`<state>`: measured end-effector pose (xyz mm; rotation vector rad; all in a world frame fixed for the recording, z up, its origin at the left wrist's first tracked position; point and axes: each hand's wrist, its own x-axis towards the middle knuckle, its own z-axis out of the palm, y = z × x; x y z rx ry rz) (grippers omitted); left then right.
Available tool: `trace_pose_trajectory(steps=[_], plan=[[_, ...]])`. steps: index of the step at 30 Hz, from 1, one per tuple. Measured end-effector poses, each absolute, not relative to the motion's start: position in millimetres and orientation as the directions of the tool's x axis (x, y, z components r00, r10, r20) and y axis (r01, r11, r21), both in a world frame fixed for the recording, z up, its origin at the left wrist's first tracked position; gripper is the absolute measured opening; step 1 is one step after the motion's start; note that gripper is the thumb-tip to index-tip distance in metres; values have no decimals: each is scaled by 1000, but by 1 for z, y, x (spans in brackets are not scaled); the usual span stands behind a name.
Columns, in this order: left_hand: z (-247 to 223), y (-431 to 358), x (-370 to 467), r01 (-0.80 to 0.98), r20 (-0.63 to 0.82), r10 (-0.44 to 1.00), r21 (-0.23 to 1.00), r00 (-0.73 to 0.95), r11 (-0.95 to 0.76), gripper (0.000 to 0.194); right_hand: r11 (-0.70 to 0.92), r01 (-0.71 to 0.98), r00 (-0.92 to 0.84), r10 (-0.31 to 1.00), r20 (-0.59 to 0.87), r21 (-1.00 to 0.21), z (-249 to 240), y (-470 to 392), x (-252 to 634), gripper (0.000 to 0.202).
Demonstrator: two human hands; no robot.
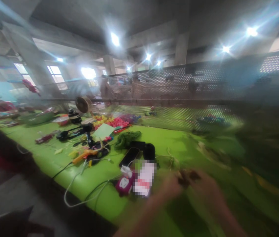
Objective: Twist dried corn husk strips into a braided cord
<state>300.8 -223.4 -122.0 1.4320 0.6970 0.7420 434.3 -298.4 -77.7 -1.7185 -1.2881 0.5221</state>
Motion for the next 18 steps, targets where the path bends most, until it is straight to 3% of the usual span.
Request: trace_pose_trajectory(steps=[4,9,14,18], plan=[[-114,-224,302,-62,38,750,998,661,4,17,-129,389,520,848,103,-912,-63,-301,434,25],[-105,-227,299,-206,33,705,965,709,162,33,-155,160,664,748,-10,-975,-47,-306,430,25],[-99,-230,296,-129,-66,704,967,707,220,42,-110,133,643,766,1,-985,-42,-308,428,24],[-95,-230,297,-102,-36,710,983,704,151,45,-153,206,644,765,16,-966,-41,-309,427,27]])
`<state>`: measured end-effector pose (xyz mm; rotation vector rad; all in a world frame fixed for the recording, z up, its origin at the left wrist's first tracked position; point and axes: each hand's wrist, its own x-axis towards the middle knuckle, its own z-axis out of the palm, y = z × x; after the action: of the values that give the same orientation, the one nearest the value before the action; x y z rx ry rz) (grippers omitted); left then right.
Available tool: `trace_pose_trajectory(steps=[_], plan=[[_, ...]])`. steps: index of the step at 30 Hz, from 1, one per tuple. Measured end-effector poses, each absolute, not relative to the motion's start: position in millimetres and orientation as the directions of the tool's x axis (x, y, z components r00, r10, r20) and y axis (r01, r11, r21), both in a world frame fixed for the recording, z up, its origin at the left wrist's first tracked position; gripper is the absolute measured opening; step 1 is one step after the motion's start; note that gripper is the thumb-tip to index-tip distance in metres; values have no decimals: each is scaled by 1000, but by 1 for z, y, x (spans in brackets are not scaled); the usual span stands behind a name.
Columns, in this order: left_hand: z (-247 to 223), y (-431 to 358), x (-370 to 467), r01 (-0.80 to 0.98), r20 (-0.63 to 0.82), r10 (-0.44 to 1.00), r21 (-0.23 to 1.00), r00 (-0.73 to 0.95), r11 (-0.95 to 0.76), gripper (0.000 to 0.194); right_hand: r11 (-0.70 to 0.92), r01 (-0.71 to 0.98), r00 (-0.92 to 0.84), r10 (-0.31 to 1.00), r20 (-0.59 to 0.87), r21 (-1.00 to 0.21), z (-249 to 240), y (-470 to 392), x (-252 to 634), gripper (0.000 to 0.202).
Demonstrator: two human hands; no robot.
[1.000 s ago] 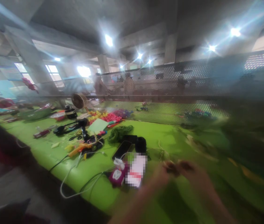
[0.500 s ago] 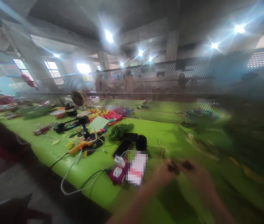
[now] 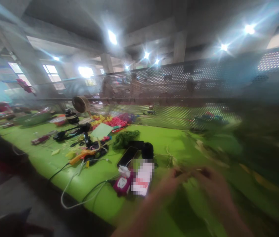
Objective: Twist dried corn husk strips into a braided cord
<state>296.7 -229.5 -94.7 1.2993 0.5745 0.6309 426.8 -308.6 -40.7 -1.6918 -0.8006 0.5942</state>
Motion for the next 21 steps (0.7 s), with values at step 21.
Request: trace_pose_trajectory(steps=[21], plan=[[-106,-229,304,-236,46,788,963,613,127,31,-61,303,535,837,117,-951,-76,-298,419,34]])
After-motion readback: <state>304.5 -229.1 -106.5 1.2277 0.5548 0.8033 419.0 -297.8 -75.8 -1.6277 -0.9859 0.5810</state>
